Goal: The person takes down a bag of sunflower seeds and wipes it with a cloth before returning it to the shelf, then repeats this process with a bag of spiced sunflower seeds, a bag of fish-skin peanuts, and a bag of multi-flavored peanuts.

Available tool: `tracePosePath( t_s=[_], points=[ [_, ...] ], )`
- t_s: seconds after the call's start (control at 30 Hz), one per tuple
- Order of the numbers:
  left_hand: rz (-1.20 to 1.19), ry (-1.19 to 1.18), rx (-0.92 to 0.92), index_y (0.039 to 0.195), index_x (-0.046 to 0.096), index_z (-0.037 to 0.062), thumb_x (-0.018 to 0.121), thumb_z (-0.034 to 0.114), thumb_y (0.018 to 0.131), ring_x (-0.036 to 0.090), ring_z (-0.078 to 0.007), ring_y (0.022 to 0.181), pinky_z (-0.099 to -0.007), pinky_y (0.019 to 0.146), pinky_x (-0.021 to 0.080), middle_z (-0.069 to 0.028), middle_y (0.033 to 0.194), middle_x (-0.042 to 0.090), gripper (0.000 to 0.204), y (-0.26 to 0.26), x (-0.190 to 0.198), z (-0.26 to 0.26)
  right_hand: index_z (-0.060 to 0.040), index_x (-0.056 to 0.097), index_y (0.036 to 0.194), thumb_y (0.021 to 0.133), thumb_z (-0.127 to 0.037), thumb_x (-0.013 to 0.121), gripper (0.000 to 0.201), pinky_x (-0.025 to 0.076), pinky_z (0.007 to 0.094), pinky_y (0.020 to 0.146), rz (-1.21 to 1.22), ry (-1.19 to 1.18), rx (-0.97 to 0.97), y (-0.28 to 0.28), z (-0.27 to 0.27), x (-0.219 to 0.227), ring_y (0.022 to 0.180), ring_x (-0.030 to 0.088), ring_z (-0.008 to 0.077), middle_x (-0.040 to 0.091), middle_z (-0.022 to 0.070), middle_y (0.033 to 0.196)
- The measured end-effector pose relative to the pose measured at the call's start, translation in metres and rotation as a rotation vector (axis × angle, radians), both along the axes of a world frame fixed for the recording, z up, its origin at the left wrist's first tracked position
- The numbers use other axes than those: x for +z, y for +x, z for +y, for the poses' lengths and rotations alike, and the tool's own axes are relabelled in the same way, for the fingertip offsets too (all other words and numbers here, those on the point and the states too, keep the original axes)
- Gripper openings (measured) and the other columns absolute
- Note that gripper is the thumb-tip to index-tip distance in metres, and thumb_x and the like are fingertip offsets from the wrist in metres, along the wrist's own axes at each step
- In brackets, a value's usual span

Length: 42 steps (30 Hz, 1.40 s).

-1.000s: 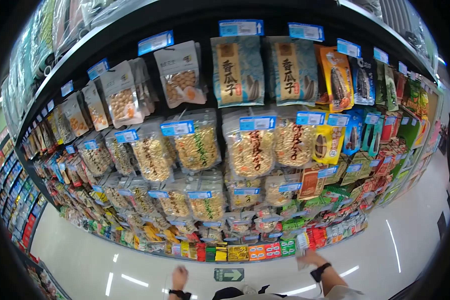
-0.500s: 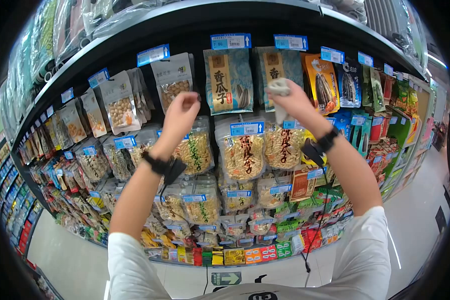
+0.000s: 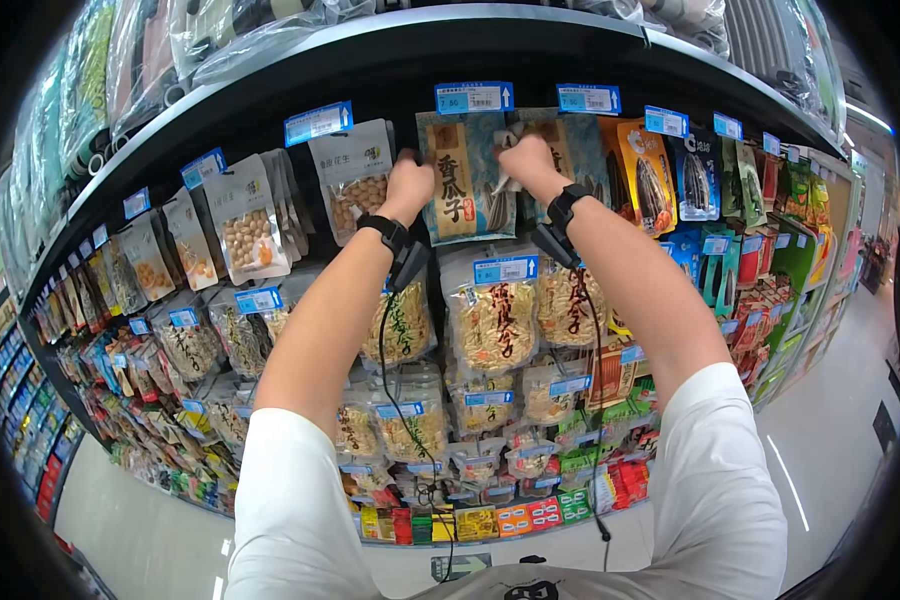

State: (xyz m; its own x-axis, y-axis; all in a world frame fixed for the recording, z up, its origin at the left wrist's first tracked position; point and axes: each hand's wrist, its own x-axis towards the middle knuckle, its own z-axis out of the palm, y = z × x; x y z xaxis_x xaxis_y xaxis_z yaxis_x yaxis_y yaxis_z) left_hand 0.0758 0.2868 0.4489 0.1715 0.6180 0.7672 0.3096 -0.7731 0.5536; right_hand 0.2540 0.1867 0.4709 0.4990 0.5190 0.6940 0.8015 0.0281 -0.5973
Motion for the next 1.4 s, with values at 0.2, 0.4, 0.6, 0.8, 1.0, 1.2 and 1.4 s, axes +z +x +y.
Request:
tracePosePath(
  t_s=[0.2,0.4,0.6,0.8,1.0,1.2,1.4],
  points=[
    [-0.206,-0.078,-0.232,0.120,0.053,-0.0053,0.043,0.039,0.101,0.057,-0.0457,0.110,-0.0450,0.092,0.044,-0.0320,0.112,0.062,0.049,-0.004,0.008,-0.020,0.0094,0.068,0.102,0.075,-0.022,0.075,0.042,0.053,0.0392,0.083,0.216,0.074,0.189,-0.001,-0.018,0.009,0.101,0.068,0.0364,0.069,0.0257,0.105],
    [-0.262,-0.216,-0.301,0.121,0.048,-0.0073,0.041,0.040,0.104,0.060,-0.0346,0.109,-0.0398,0.092,0.046,-0.0273,0.117,0.060,0.051,-0.005,0.006,-0.035,0.0035,0.064,0.107,0.078,-0.016,0.073,0.036,0.053,0.0361,0.080,0.329,0.135,0.426,-0.018,-0.065,0.015,0.093,0.069,0.0238,0.069,0.0145,0.102],
    [-0.334,-0.241,-0.526,0.120,0.048,-0.0041,0.041,0.038,0.105,0.060,-0.0175,0.097,-0.0327,0.087,0.048,-0.0150,0.106,0.062,0.045,-0.024,0.002,-0.063,-0.0010,0.065,0.106,0.080,-0.012,0.072,0.029,0.052,0.0322,0.072,0.299,0.172,0.488,-0.025,-0.086,0.014,0.084,0.067,0.0185,0.068,0.0095,0.098],
    [-0.355,-0.280,-0.534,0.115,0.050,-0.0024,0.042,0.038,0.105,0.059,-0.0150,0.093,-0.0310,0.083,0.048,-0.0124,0.104,0.062,0.042,-0.043,-0.025,-0.093,-0.0029,0.065,0.107,0.084,-0.015,0.070,0.027,0.053,0.0323,0.069,0.461,0.116,0.608,-0.033,-0.107,-0.012,0.083,0.067,0.0167,0.068,0.0064,0.093],
    [-0.387,-0.160,-0.484,0.110,0.050,0.0001,0.043,0.030,0.107,0.053,-0.0096,0.086,-0.0269,0.078,0.046,-0.0051,0.095,0.057,0.030,-0.067,-0.103,-0.146,-0.0064,0.061,0.109,0.086,-0.019,0.075,0.030,0.053,0.0286,0.071,0.440,0.300,0.732,-0.049,-0.142,-0.099,0.084,0.065,0.0135,0.066,0.0035,0.095],
    [-0.441,-0.359,-0.586,0.118,0.047,0.0009,0.046,0.030,0.106,0.053,-0.0065,0.087,-0.0245,0.077,0.045,-0.0033,0.098,0.058,0.032,-0.086,-0.215,-0.182,-0.0045,0.059,0.105,0.087,-0.010,0.074,0.024,0.050,0.0267,0.075,0.449,0.302,0.655,-0.070,-0.175,-0.215,0.085,0.059,0.0084,0.063,0.0007,0.096],
    [-0.421,-0.634,-0.686,0.131,0.044,-0.0002,0.055,0.029,0.102,0.057,-0.0130,0.102,-0.0290,0.091,0.046,-0.0085,0.116,0.061,0.043,-0.110,-0.298,-0.204,-0.0044,0.059,0.106,0.086,-0.007,0.074,0.026,0.050,0.0259,0.074,0.633,0.350,0.564,-0.085,-0.186,-0.289,0.087,0.059,0.0091,0.063,0.0016,0.098]
  ],
)
